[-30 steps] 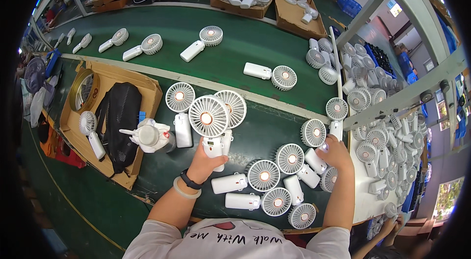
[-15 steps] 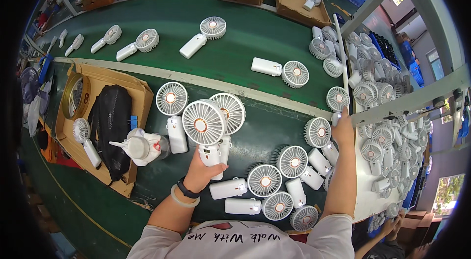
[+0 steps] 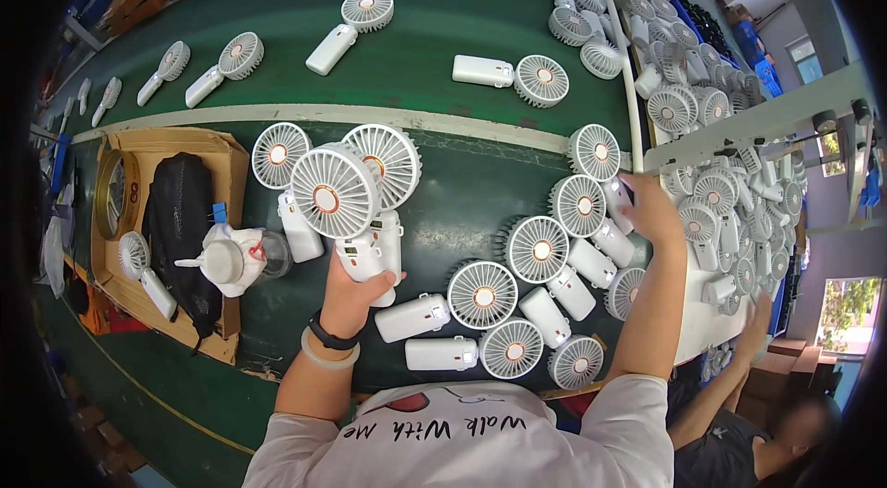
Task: The person assembles white portable fans by hand at a factory workstation. They pick up fan heads and handles, connect them, and test the units by pressing buttons to activate the blades. The person handles the fans one at a time, placing finished units on the table.
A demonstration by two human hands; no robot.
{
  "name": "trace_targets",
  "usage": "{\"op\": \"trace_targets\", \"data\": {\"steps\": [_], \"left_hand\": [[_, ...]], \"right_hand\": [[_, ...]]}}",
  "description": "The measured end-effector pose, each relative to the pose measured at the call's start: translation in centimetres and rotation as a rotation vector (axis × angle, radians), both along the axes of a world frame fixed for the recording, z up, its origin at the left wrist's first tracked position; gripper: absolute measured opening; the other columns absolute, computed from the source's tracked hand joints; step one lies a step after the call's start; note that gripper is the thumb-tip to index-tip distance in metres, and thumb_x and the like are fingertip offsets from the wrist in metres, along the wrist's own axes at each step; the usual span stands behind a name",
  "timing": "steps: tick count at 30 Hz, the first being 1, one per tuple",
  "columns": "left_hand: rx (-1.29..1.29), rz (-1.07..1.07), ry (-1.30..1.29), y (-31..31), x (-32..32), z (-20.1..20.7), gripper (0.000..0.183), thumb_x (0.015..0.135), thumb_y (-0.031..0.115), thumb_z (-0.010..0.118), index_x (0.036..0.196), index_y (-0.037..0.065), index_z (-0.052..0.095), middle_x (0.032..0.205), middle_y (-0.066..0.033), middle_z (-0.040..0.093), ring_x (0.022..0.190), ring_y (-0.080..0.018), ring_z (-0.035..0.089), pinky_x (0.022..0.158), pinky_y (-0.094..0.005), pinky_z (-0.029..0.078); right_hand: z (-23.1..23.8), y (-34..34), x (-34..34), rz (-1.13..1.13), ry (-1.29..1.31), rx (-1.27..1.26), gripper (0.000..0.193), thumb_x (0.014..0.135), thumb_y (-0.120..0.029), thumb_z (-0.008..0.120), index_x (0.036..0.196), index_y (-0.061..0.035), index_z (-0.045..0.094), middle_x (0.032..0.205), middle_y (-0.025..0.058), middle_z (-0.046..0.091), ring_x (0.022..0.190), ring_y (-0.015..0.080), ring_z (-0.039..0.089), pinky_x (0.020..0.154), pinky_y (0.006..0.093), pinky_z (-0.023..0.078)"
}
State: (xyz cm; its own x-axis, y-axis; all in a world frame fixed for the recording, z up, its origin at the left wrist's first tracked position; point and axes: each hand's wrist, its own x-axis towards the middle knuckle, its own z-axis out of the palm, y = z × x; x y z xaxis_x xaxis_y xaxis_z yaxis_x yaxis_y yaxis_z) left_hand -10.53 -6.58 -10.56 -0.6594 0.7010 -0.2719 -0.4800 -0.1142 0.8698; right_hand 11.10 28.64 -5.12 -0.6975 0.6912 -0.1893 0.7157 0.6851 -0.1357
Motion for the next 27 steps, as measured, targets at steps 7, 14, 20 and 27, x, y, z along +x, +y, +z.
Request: {"op": "trace_targets", "data": {"steps": [7, 14, 20, 27], "left_hand": [[-0.025, -0.007, 0.029, -0.2, 0.0, -0.4, 0.066, 0.064, -0.003, 0.067, 0.123, 0.003, 0.036, 0.111, -0.0060, 0.050, 0.100, -0.0136, 0.049, 0.087, -0.0297, 0.042], [-0.029, -0.024, 0.019, 0.3, 0.1, -0.7, 0.068, 0.064, -0.003, 0.066, 0.124, 0.003, 0.035, 0.113, -0.0062, 0.048, 0.100, -0.0143, 0.048, 0.087, -0.0300, 0.041], [-0.056, -0.042, 0.046, -0.1, 0.0, -0.7, 0.062, 0.066, -0.007, 0.065, 0.120, 0.003, 0.034, 0.109, -0.0094, 0.045, 0.096, -0.0208, 0.053, 0.074, -0.0385, 0.055], [-0.035, -0.050, 0.022, -0.2, 0.0, -0.7, 0.063, 0.066, -0.006, 0.065, 0.121, 0.003, 0.034, 0.110, -0.0098, 0.047, 0.096, -0.0204, 0.053, 0.074, -0.0377, 0.055]], "right_hand": [[0.7, -1.4, -11.4, 0.197, 0.558, -0.111, 0.044, 0.077, -0.014, 0.063, 0.118, -0.0053, 0.053, 0.113, 0.0169, 0.056, 0.099, 0.0326, 0.056, 0.086, 0.0368, 0.044], [-4.9, 3.0, -22.3, 0.055, 0.267, 0.038, 0.044, 0.087, -0.031, 0.050, 0.122, -0.0040, 0.049, 0.113, 0.0227, 0.054, 0.097, 0.0323, 0.058, 0.084, 0.0421, 0.046], [-4.0, -1.4, -24.9, -0.012, 0.099, 0.109, 0.049, 0.091, -0.044, 0.039, 0.116, -0.0040, 0.053, 0.113, 0.0254, 0.047, 0.098, 0.0390, 0.055, 0.085, 0.0451, 0.045], [-5.7, -1.4, -23.4, 0.142, 0.356, 0.185, 0.062, 0.075, -0.022, 0.069, 0.122, 0.0039, 0.039, 0.112, 0.0260, 0.047, 0.098, 0.0408, 0.053, 0.088, 0.0424, 0.044]]}}
